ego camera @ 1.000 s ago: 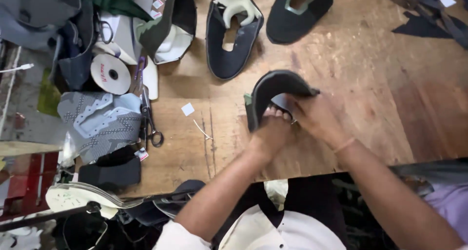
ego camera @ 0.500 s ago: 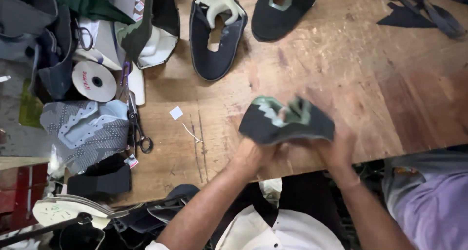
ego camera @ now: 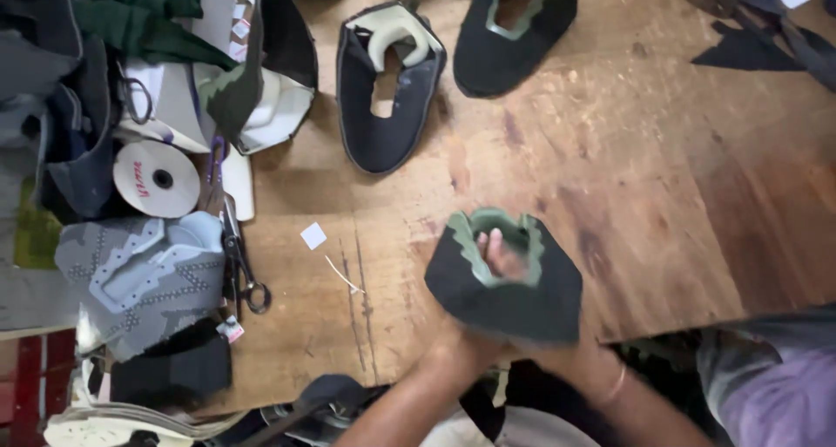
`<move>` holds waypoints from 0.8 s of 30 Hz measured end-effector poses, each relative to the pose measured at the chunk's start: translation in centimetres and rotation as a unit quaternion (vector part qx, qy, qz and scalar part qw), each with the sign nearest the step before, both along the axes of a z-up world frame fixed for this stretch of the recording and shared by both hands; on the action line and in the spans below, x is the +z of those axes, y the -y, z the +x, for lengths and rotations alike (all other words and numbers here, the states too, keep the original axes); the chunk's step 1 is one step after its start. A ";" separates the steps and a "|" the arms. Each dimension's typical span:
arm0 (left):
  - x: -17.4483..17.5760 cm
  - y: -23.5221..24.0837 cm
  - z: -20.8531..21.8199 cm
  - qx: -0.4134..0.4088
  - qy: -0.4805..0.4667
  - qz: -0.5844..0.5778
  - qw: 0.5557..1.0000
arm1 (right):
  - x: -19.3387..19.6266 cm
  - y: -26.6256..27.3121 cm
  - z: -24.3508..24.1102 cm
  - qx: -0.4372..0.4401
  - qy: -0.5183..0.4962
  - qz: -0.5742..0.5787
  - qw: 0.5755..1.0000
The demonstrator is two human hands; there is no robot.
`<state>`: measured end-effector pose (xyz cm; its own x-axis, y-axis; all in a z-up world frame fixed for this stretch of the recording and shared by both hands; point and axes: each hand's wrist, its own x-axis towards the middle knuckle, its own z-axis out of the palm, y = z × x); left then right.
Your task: The person sits at a workbench covered with shoe uppers and inserts foam padding into each upper by hand, pressing and shaping the padding inside, turning the uppers over, and setting finished ones aside while picking up the next upper.
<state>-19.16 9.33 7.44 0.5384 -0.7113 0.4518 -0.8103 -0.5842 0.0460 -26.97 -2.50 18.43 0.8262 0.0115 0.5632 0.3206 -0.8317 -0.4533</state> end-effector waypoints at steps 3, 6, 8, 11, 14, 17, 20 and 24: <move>2.7 -0.7 1.6 -0.051 -0.125 -0.064 0.989 | -2.5 2.3 1.9 0.021 -0.053 -0.041 0.997; 6.1 -2.8 2.0 -0.093 -0.269 -0.124 0.951 | -3.6 3.2 1.2 0.044 -0.112 -0.059 0.991; 8.1 -3.0 3.6 -0.138 -0.339 -0.169 0.915 | -3.2 3.9 1.4 -0.091 -0.468 -0.141 0.868; 1.1 -3.3 1.5 -0.079 -0.168 -0.087 0.979 | -5.1 3.3 0.1 -0.111 -0.330 -0.104 0.932; 7.1 -3.3 3.6 -0.094 -0.337 -0.059 0.935 | -4.7 2.9 0.9 -0.082 -0.272 -0.097 0.954; 3.3 -4.0 2.1 -0.082 -0.114 0.029 0.990 | -4.0 1.6 0.5 -0.053 -0.237 -0.080 0.967; 4.1 -3.9 1.7 -0.100 -0.174 -0.060 0.978 | -1.8 1.2 2.8 -0.031 -0.167 -0.076 0.983; 0.7 -4.3 0.9 -0.084 -0.140 0.074 0.984 | 0.0 1.6 4.6 -0.013 -0.131 -0.065 0.989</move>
<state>-18.28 13.59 8.15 0.4955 -0.8483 0.1868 -0.8641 -0.4595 0.2053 -22.40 -4.05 18.39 0.9447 0.0462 0.3246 0.1836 -0.8947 -0.4071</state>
